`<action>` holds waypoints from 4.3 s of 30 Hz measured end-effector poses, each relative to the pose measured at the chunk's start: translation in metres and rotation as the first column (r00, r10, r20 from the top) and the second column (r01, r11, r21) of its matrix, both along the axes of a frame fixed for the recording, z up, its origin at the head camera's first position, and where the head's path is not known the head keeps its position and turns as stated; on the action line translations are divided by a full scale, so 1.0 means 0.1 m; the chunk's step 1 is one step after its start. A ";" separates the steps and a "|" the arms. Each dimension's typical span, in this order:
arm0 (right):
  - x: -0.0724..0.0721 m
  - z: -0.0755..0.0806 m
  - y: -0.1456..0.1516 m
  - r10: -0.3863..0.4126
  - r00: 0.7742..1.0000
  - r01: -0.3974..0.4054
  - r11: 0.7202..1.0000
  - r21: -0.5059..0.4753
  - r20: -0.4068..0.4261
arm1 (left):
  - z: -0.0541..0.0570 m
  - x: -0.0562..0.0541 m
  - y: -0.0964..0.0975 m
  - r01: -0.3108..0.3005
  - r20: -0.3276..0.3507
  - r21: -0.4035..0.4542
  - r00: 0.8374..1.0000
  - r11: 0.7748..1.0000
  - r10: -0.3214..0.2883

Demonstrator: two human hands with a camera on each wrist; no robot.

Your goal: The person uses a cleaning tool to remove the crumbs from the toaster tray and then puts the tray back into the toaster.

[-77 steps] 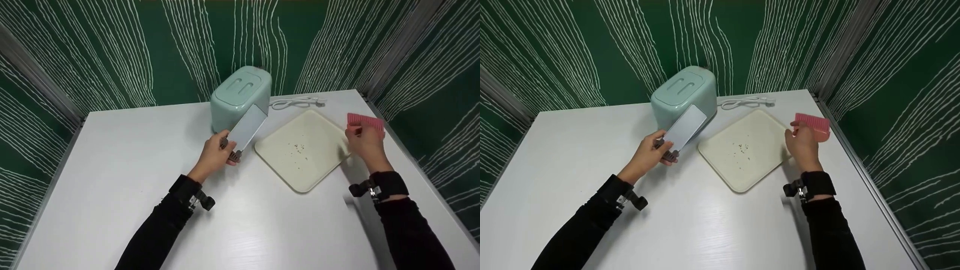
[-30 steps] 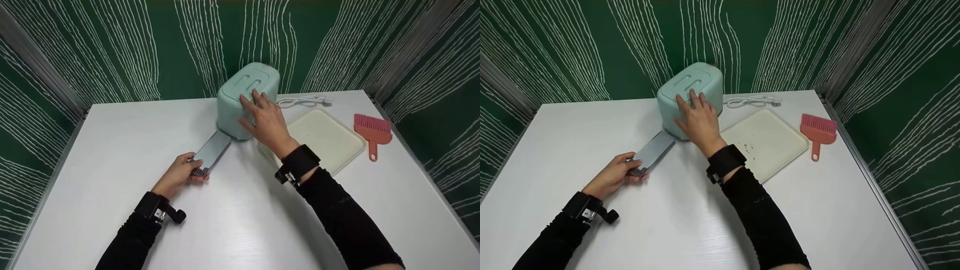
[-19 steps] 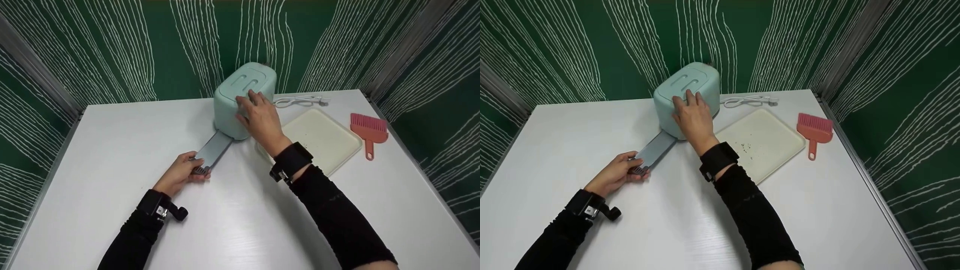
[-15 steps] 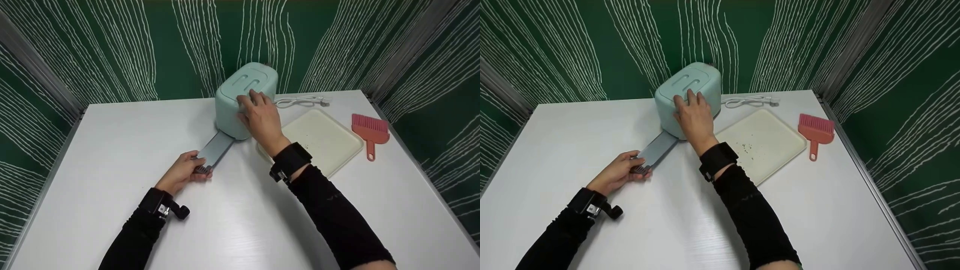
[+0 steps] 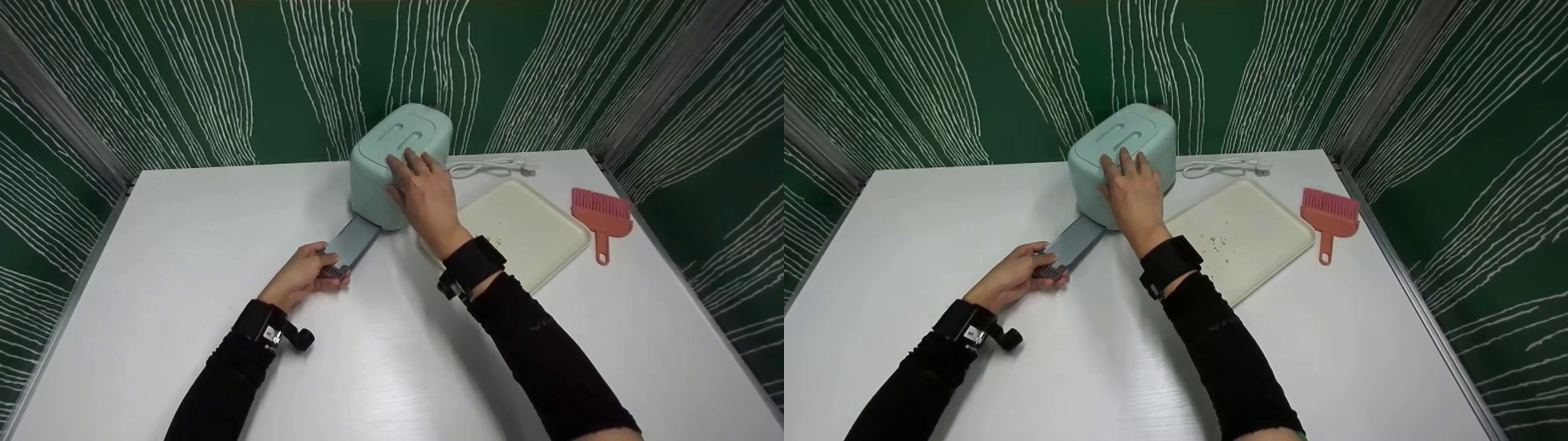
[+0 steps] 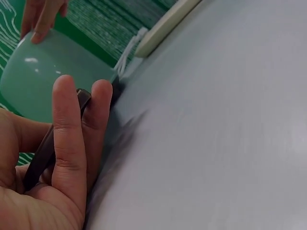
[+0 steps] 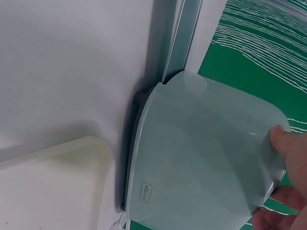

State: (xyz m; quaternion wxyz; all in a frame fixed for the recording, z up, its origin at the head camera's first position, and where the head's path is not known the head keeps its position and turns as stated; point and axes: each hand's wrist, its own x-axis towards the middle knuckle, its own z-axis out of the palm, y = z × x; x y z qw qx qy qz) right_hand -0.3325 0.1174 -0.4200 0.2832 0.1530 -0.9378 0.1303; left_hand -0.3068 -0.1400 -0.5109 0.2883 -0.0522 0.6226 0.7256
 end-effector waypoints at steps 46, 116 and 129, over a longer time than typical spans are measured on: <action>0.04 -0.06 -0.03 -0.011 1.000 0.012 0.999 0.032 -0.025 | 0.07 -0.22 0.32 -0.138 -0.119 -0.180 0.986 0.974 0.118; 0.05 -0.08 -0.04 -0.019 0.998 0.022 0.999 0.038 -0.060 | 0.06 -0.40 0.38 -0.190 -0.009 -0.032 0.982 0.981 0.190; 0.06 -0.07 -0.05 -0.044 0.999 0.044 0.998 0.036 0.004 | 0.06 -0.43 0.44 -0.200 -0.029 -0.034 0.980 0.979 0.199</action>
